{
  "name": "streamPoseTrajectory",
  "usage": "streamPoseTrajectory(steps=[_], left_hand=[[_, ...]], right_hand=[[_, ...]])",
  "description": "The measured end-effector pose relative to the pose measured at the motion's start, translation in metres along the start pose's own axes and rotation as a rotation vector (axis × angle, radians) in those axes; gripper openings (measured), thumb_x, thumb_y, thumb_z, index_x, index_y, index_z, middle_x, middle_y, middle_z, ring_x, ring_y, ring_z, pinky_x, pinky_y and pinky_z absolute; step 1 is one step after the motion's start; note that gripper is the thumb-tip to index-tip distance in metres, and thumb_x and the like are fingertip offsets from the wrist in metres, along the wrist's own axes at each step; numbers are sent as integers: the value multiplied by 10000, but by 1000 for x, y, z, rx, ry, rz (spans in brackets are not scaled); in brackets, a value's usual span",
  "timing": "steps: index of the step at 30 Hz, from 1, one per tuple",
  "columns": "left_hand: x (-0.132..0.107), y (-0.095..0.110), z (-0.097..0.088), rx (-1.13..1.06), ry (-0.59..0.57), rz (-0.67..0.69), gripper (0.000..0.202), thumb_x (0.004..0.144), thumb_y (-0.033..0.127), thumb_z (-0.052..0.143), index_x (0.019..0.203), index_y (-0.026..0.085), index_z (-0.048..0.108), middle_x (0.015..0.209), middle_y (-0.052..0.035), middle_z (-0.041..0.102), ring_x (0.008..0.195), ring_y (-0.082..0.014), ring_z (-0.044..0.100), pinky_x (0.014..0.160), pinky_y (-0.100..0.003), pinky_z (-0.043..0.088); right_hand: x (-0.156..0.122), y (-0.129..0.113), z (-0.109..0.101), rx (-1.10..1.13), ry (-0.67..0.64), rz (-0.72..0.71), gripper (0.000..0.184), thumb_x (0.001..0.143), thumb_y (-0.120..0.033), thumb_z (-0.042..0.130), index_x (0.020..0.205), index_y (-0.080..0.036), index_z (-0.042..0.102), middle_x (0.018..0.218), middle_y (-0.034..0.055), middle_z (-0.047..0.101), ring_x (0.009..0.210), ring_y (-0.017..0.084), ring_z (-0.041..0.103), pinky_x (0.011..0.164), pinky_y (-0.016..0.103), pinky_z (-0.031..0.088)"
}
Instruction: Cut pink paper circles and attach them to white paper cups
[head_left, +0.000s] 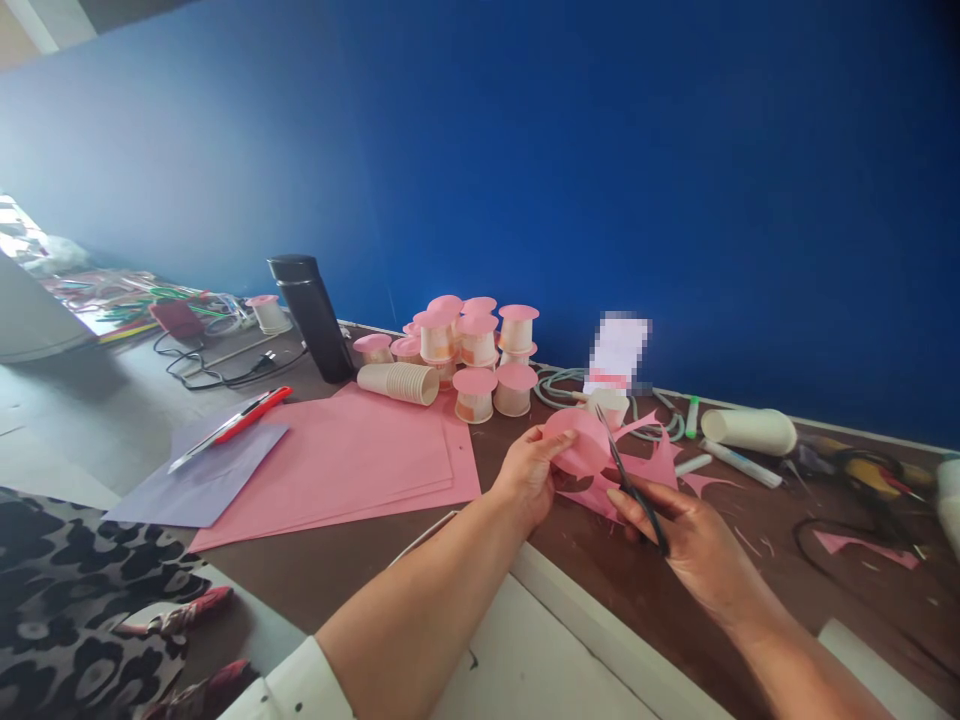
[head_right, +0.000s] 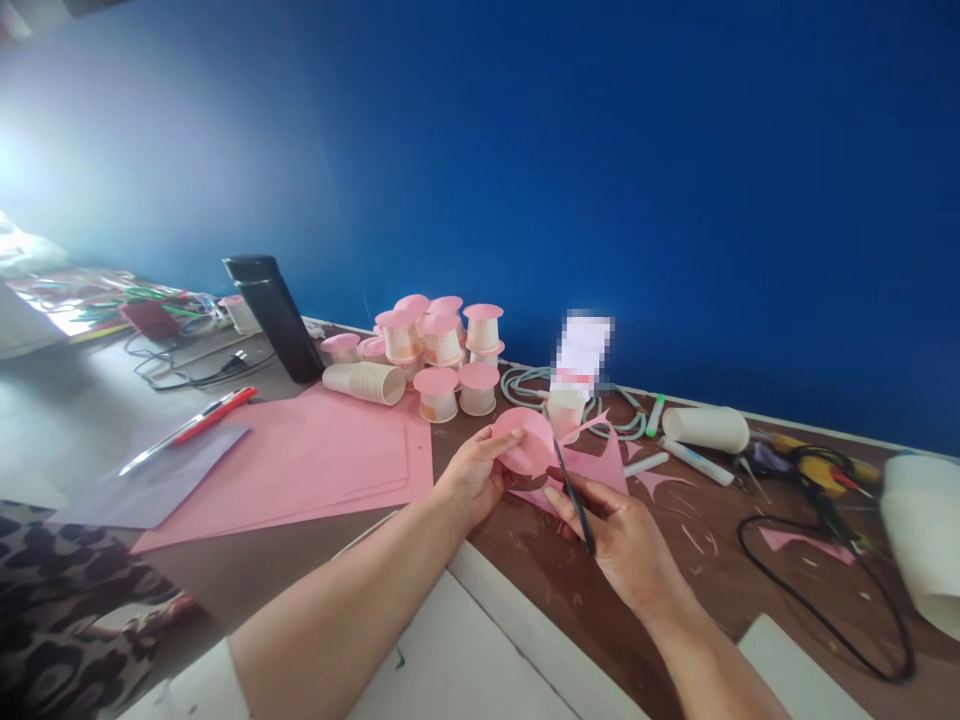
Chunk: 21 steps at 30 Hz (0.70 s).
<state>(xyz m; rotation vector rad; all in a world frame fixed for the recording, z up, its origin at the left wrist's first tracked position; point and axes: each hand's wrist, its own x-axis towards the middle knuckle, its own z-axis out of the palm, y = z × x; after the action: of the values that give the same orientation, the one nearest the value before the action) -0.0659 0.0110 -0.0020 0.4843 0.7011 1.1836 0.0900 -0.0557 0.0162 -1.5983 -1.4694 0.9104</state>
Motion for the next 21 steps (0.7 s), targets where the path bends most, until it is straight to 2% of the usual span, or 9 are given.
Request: streamPoseTrajectory(steps=[4,15,21], left_hand=[[-1,1,1,25,7,-6,346,608,255,793,828,153,546,716,-9,612,604,-130,572,532,-264,475],[0,0,0,30,16,-6,355,602,257,807,826,153,552,733,-16,613,606,-129,573,533,-271,499],[1,-1,-1,24,-4,-4,355,600,262,800,833,150,557,752,-22,615,630,-148,590,514,-280,507]], right_hand=[[1,1,-1,-30,-23,-2,432,708,-515,705,1014,-222,790,555,-18,639,564,175,602,548,248,473],[0,0,0,-82,-15,-16,493,738,-555,675,1096,-228,766,578,-10,656,613,197,632,573,263,484],[1,1,-1,-109,-23,1,434,736,-533,678,1025,-226,782,561,-21,640,598,177,603,573,247,460]])
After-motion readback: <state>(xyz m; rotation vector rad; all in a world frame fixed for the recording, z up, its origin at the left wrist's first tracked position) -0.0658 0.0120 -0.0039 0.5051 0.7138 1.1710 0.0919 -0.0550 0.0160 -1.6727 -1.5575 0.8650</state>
